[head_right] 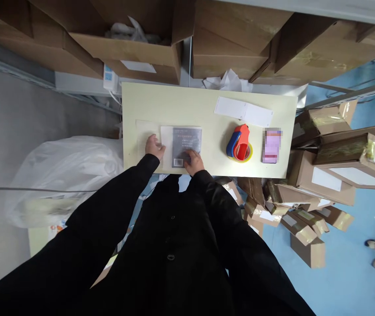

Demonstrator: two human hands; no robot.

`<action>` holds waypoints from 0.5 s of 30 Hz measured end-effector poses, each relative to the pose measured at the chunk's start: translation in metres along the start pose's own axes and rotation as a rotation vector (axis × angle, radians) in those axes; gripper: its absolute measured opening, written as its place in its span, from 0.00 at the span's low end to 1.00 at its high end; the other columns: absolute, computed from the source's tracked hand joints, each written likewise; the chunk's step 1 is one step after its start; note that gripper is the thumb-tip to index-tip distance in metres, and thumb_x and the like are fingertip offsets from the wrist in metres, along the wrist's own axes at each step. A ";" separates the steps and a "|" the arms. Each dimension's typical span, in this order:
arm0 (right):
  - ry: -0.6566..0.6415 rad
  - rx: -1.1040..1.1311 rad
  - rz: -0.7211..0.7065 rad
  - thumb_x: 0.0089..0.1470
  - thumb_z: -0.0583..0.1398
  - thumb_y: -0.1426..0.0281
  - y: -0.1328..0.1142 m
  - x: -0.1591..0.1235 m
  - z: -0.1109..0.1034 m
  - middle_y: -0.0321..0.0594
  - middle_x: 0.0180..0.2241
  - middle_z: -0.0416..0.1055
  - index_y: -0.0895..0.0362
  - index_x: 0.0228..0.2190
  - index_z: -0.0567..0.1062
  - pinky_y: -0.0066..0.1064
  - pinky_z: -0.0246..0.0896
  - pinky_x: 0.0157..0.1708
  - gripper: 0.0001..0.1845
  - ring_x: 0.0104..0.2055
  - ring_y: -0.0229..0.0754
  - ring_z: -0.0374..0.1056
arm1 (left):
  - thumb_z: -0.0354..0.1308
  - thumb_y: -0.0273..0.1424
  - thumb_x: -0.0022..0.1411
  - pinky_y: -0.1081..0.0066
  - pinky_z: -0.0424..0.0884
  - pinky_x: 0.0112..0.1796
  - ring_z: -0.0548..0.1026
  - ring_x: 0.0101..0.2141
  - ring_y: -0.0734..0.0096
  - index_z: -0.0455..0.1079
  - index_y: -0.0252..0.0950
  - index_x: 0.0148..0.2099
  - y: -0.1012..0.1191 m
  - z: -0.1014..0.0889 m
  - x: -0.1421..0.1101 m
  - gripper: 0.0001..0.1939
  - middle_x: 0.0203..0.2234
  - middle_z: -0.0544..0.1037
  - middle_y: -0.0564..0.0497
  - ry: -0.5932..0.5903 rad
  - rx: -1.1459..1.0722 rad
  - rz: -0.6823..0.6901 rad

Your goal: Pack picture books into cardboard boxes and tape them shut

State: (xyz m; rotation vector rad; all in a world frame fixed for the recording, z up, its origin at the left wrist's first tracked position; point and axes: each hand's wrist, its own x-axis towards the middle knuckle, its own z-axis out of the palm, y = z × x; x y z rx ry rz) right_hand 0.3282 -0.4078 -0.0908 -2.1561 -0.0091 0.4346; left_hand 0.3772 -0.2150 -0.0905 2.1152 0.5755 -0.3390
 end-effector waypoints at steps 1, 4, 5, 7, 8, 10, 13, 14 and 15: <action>0.006 -0.001 -0.006 0.41 0.58 0.77 0.001 0.000 0.000 0.48 0.46 0.69 0.59 0.44 0.71 0.44 0.60 0.54 0.24 0.51 0.50 0.64 | 0.60 0.21 0.47 0.55 0.57 0.56 0.66 0.52 0.55 0.62 0.34 0.54 0.002 -0.001 -0.007 0.29 0.51 0.66 0.40 0.041 0.049 0.089; 0.009 0.012 -0.040 0.40 0.57 0.78 0.002 -0.001 -0.001 0.48 0.45 0.69 0.59 0.44 0.71 0.44 0.61 0.53 0.24 0.50 0.50 0.65 | 0.61 0.27 0.50 0.55 0.54 0.58 0.60 0.56 0.51 0.61 0.34 0.56 0.006 0.009 -0.031 0.29 0.53 0.62 0.39 -0.049 0.202 0.360; 0.022 0.024 -0.049 0.40 0.57 0.77 0.003 -0.002 -0.002 0.48 0.45 0.69 0.59 0.43 0.71 0.44 0.61 0.52 0.24 0.50 0.49 0.65 | 0.61 0.28 0.51 0.55 0.55 0.58 0.61 0.55 0.50 0.61 0.33 0.56 0.006 0.016 -0.039 0.29 0.51 0.63 0.38 -0.111 0.235 0.370; 0.127 0.042 -0.016 0.41 0.57 0.75 0.007 -0.005 -0.005 0.49 0.46 0.68 0.59 0.42 0.71 0.44 0.60 0.53 0.22 0.50 0.50 0.65 | 0.59 0.31 0.53 0.54 0.57 0.57 0.62 0.54 0.49 0.60 0.29 0.57 0.004 0.030 -0.049 0.30 0.50 0.64 0.36 -0.148 0.266 0.268; 0.209 0.053 0.041 0.42 0.57 0.74 0.009 -0.007 -0.006 0.50 0.47 0.67 0.59 0.42 0.71 0.45 0.60 0.53 0.21 0.50 0.50 0.64 | 0.58 0.32 0.54 0.54 0.58 0.57 0.63 0.54 0.50 0.59 0.28 0.58 0.003 0.037 -0.051 0.30 0.50 0.64 0.35 -0.144 0.262 0.202; 0.348 0.116 0.229 0.42 0.57 0.72 0.015 -0.009 -0.008 0.52 0.47 0.67 0.60 0.44 0.69 0.47 0.61 0.51 0.23 0.49 0.51 0.65 | 0.57 0.32 0.55 0.56 0.60 0.56 0.65 0.53 0.52 0.59 0.27 0.59 -0.001 0.045 -0.051 0.30 0.50 0.65 0.35 -0.133 0.227 0.102; 0.350 0.332 0.467 0.41 0.59 0.69 0.023 -0.006 -0.009 0.49 0.43 0.69 0.60 0.46 0.67 0.44 0.65 0.44 0.27 0.41 0.47 0.68 | 0.58 0.32 0.55 0.61 0.65 0.53 0.69 0.50 0.56 0.61 0.28 0.58 -0.005 0.046 -0.046 0.29 0.51 0.66 0.36 -0.129 0.128 0.003; 0.324 0.410 0.508 0.40 0.60 0.68 0.026 -0.004 -0.010 0.47 0.41 0.70 0.59 0.45 0.67 0.42 0.65 0.42 0.27 0.39 0.45 0.68 | 0.58 0.32 0.55 0.61 0.67 0.51 0.70 0.49 0.57 0.62 0.28 0.58 -0.005 0.045 -0.044 0.28 0.51 0.67 0.36 -0.126 0.085 -0.034; 0.303 0.478 0.537 0.38 0.61 0.68 0.028 -0.002 -0.013 0.44 0.38 0.70 0.58 0.43 0.68 0.40 0.66 0.39 0.26 0.37 0.44 0.68 | 0.58 0.31 0.55 0.62 0.68 0.50 0.71 0.48 0.58 0.62 0.29 0.57 -0.005 0.044 -0.043 0.27 0.51 0.67 0.37 -0.123 0.037 -0.067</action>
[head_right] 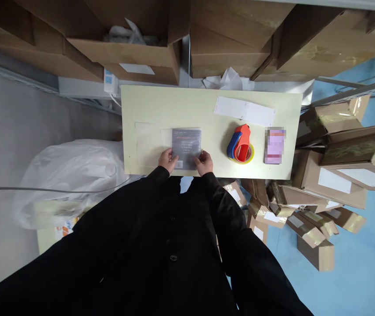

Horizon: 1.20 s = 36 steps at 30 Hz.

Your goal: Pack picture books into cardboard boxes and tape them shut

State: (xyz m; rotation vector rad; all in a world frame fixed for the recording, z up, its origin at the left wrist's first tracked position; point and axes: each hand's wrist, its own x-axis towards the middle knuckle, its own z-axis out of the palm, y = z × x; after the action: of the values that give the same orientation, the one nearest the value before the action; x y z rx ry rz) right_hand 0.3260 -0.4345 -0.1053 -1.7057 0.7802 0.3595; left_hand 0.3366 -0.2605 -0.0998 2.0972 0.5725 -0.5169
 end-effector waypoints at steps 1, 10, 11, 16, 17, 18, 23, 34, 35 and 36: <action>-0.021 0.046 0.035 0.37 0.61 0.67 -0.001 0.003 -0.003 0.42 0.36 0.70 0.58 0.40 0.68 0.37 0.65 0.36 0.24 0.35 0.42 0.67 | 0.58 0.31 0.55 0.63 0.69 0.49 0.71 0.48 0.59 0.63 0.29 0.57 0.001 0.000 0.000 0.27 0.51 0.68 0.37 -0.007 -0.052 -0.022; -0.229 0.216 -0.116 0.33 0.64 0.67 -0.035 -0.002 -0.061 0.30 0.27 0.64 0.54 0.29 0.64 0.26 0.58 0.26 0.18 0.27 0.35 0.62 | 0.59 0.25 0.52 0.61 0.64 0.52 0.71 0.50 0.57 0.72 0.30 0.47 0.036 0.038 -0.015 0.18 0.47 0.73 0.38 -0.277 -0.198 0.056; -0.236 0.186 -0.134 0.33 0.63 0.67 -0.040 -0.004 -0.061 0.30 0.27 0.64 0.54 0.29 0.63 0.25 0.58 0.25 0.18 0.27 0.34 0.61 | 0.61 0.25 0.50 0.60 0.60 0.55 0.68 0.53 0.54 0.74 0.30 0.44 0.040 0.039 -0.014 0.16 0.48 0.72 0.38 -0.264 -0.190 0.069; -0.339 0.022 -0.109 0.33 0.63 0.66 -0.062 -0.020 -0.030 0.27 0.26 0.61 0.53 0.29 0.60 0.24 0.51 0.17 0.19 0.19 0.31 0.56 | 0.58 0.28 0.53 0.59 0.59 0.56 0.67 0.53 0.54 0.75 0.31 0.37 0.041 0.009 -0.007 0.09 0.43 0.74 0.39 -0.219 -0.215 0.074; -0.356 -0.015 -0.110 0.34 0.62 0.66 -0.065 -0.023 -0.017 0.27 0.27 0.61 0.53 0.29 0.60 0.25 0.51 0.16 0.19 0.19 0.31 0.56 | 0.55 0.31 0.56 0.60 0.63 0.52 0.70 0.49 0.57 0.74 0.31 0.39 0.037 -0.002 -0.007 0.11 0.41 0.74 0.40 -0.225 -0.240 0.067; -0.363 -0.056 -0.120 0.34 0.62 0.66 -0.066 -0.027 -0.004 0.28 0.27 0.61 0.53 0.29 0.60 0.26 0.53 0.17 0.19 0.19 0.31 0.56 | 0.52 0.34 0.59 0.62 0.67 0.48 0.73 0.45 0.60 0.73 0.31 0.42 0.032 -0.014 -0.007 0.14 0.40 0.75 0.41 -0.230 -0.286 0.056; -0.261 -0.317 -0.239 0.36 0.62 0.66 -0.061 -0.036 0.066 0.30 0.26 0.62 0.53 0.29 0.60 0.33 0.62 0.29 0.17 0.25 0.36 0.60 | 0.53 0.49 0.57 0.66 0.72 0.34 0.75 0.35 0.66 0.69 0.34 0.45 0.008 -0.054 -0.012 0.24 0.36 0.75 0.45 -0.221 -0.612 -0.017; -0.210 -0.525 -0.416 0.45 0.58 0.70 -0.031 -0.040 0.127 0.49 0.41 0.64 0.57 0.39 0.64 0.44 0.63 0.43 0.16 0.43 0.50 0.63 | 0.52 0.39 0.60 0.59 0.62 0.53 0.69 0.50 0.58 0.66 0.33 0.50 -0.019 -0.049 0.016 0.19 0.47 0.72 0.40 -0.036 -0.138 -0.070; -0.242 -0.500 -0.431 0.45 0.57 0.71 -0.028 -0.040 0.120 0.48 0.40 0.64 0.57 0.39 0.65 0.44 0.63 0.43 0.16 0.43 0.49 0.63 | 0.52 0.39 0.60 0.58 0.59 0.56 0.66 0.53 0.56 0.66 0.33 0.51 -0.017 -0.048 0.014 0.20 0.50 0.70 0.39 -0.027 -0.055 -0.052; -0.263 -0.473 -0.438 0.45 0.58 0.71 -0.026 -0.040 0.109 0.47 0.40 0.64 0.57 0.40 0.65 0.43 0.63 0.44 0.17 0.42 0.48 0.64 | 0.52 0.39 0.60 0.58 0.56 0.57 0.62 0.56 0.55 0.65 0.33 0.52 -0.015 -0.049 0.011 0.21 0.52 0.67 0.37 -0.013 0.017 -0.044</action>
State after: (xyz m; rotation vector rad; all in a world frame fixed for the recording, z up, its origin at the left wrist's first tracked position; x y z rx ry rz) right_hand 0.3314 -0.3164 -0.0932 -2.1535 0.1165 0.4738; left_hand 0.3443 -0.2098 -0.0902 2.1003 0.6097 -0.5617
